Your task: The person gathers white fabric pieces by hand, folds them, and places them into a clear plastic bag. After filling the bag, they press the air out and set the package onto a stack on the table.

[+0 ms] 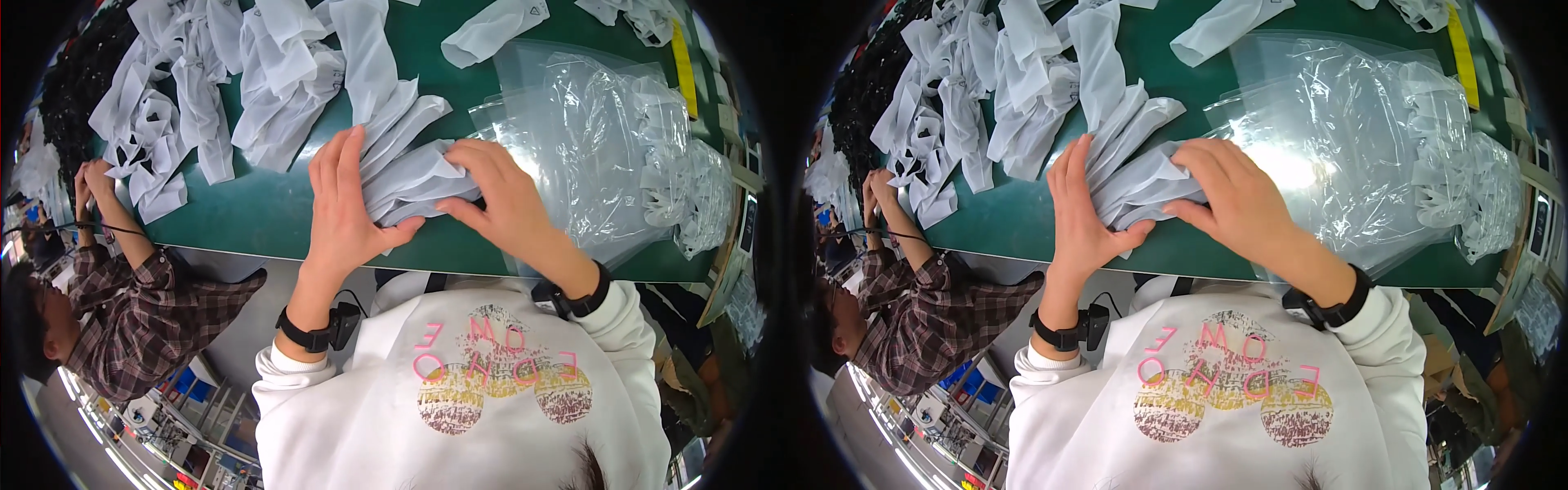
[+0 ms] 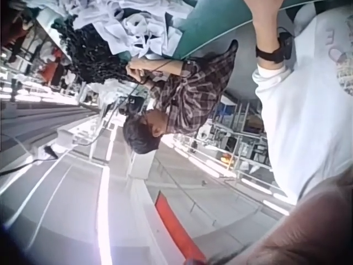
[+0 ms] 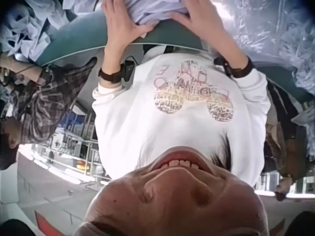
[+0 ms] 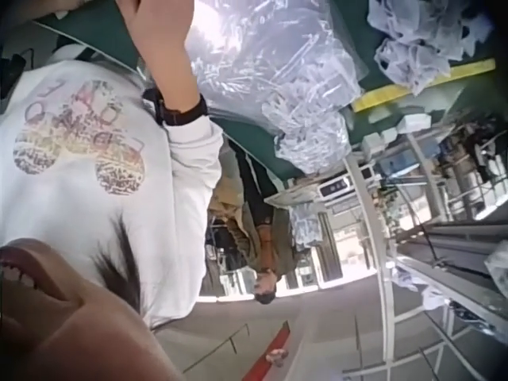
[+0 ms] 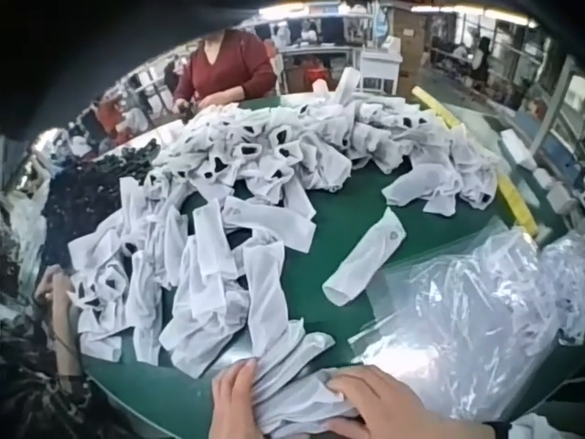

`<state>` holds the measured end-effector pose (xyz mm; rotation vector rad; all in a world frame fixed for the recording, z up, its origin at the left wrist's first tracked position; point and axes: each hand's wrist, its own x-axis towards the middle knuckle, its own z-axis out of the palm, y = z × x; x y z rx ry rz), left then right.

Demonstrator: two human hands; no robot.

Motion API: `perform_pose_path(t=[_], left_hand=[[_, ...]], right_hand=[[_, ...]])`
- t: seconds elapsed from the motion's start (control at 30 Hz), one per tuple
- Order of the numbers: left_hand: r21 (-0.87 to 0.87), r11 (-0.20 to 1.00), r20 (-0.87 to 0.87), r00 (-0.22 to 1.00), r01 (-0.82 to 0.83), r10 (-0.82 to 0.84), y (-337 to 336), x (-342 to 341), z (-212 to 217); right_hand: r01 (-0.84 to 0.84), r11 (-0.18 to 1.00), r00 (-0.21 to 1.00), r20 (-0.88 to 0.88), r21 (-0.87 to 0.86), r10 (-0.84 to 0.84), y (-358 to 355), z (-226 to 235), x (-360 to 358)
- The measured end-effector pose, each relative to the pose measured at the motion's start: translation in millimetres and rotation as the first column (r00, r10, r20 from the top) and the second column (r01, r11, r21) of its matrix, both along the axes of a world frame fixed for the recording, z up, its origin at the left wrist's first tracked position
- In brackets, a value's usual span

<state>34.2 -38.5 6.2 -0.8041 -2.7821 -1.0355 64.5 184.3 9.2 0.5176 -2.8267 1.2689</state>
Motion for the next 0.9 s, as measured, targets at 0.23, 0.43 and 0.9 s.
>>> perform_pose_path(t=[0.23,0.43,0.9], left_hand=[[0.05,0.999,-0.017,1.0,-0.012,0.013,-0.5,1.3,-7.3],[0.013,1.0,0.001,1.0,-0.019,0.019,1.2,-0.3,0.6],[-0.494,0.867,-0.094,0.987,0.065,-0.128,16.5,8.9,16.1]], right_hand=[[0.035,0.974,0.989,0.151,-0.224,-0.001,-15.0,-1.2,-46.4],[0.043,0.979,0.998,0.05,-0.199,-0.033,-15.6,1.4,-37.2],[0.415,0.909,0.857,-0.354,0.04,-0.375,12.2,16.9,10.9]])
